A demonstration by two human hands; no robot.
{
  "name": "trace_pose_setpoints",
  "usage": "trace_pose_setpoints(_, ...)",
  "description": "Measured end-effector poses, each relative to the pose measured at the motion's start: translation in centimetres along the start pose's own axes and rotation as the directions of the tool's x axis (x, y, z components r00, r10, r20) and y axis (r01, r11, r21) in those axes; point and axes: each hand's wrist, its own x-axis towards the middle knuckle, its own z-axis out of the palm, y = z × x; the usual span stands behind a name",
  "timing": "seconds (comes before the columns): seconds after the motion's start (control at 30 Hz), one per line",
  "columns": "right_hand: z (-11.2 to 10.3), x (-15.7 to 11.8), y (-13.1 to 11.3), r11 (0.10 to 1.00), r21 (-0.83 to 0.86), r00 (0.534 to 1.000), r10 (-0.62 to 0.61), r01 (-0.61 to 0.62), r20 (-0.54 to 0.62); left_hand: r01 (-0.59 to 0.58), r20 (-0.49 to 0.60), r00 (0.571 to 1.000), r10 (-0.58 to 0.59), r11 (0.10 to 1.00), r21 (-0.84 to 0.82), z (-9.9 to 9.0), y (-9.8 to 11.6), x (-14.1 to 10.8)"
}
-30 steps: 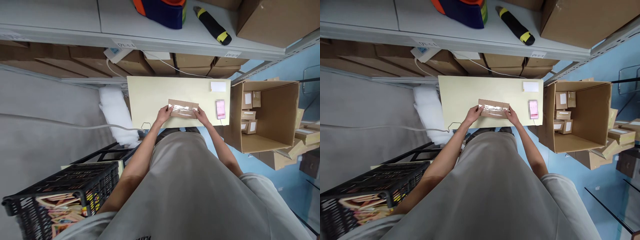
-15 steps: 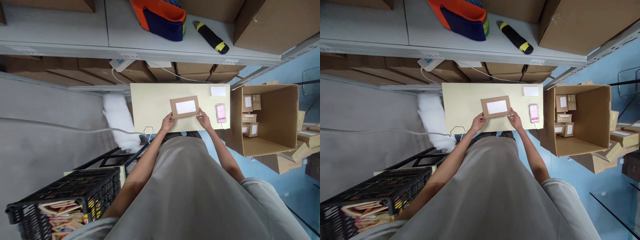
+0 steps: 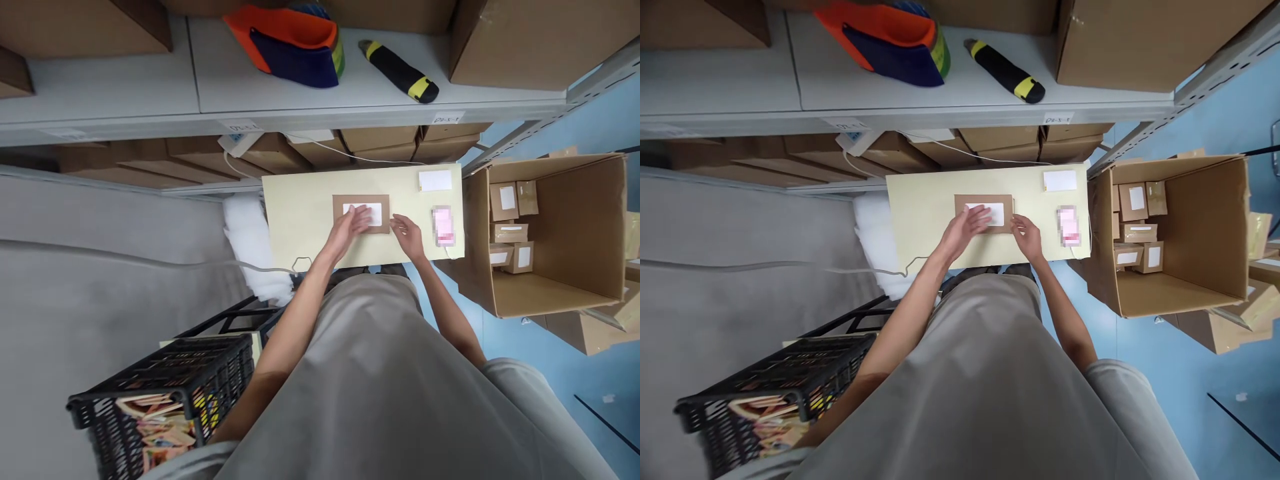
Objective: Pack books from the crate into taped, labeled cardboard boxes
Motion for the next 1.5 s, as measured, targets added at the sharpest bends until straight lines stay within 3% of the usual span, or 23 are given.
trace_pose_setpoints(0.07,-0.5,-0.2,-2.0,0.994,0.085,0.997,-0.068,0.064,0.042,0.049,0.185,0.983,-0.023,0.989,-0.14,1.3,2.9,-0.4)
trace_pose_setpoints(0.17,-1.3,-0.3,-4.6,0.975,0.17,0.986,-0.155,0.143,0.06,0.105,0.297,0.955,0.001,0.934,-0.341,2.8,6.4,-1.1)
trace_pose_setpoints(0.3,-2.5,0.1,-6.0,0.963,0.171,0.976,-0.215,0.206,0.034,0.18,0.381,0.924,0.034,0.839,-0.514,4.1,8.4,-1.5)
trace_pose_setpoints(0.4,-3.2,0.3,-5.9,0.95,0.153,0.962,-0.274,0.272,-0.012,0.218,0.439,0.894,0.085,0.775,-0.594,4.5,8.5,-1.4)
trace_pose_setpoints(0.5,-4.0,0.1,-5.9,0.949,0.118,0.956,-0.293,0.294,-0.019,0.253,0.457,0.887,0.064,0.761,-0.598,4.6,8.3,-1.1)
trace_pose_setpoints(0.97,-5.8,1.6,-5.9,0.918,-0.096,0.922,-0.387,0.385,-0.006,0.28,0.404,0.914,-0.047,0.794,-0.54,5.5,7.5,-0.4)
trace_pose_setpoints(1.5,-6.8,2.4,-6.5,0.911,-0.169,0.926,-0.37,0.377,0.069,0.253,0.399,0.916,-0.045,0.836,-0.487,5.8,8.5,0.1)
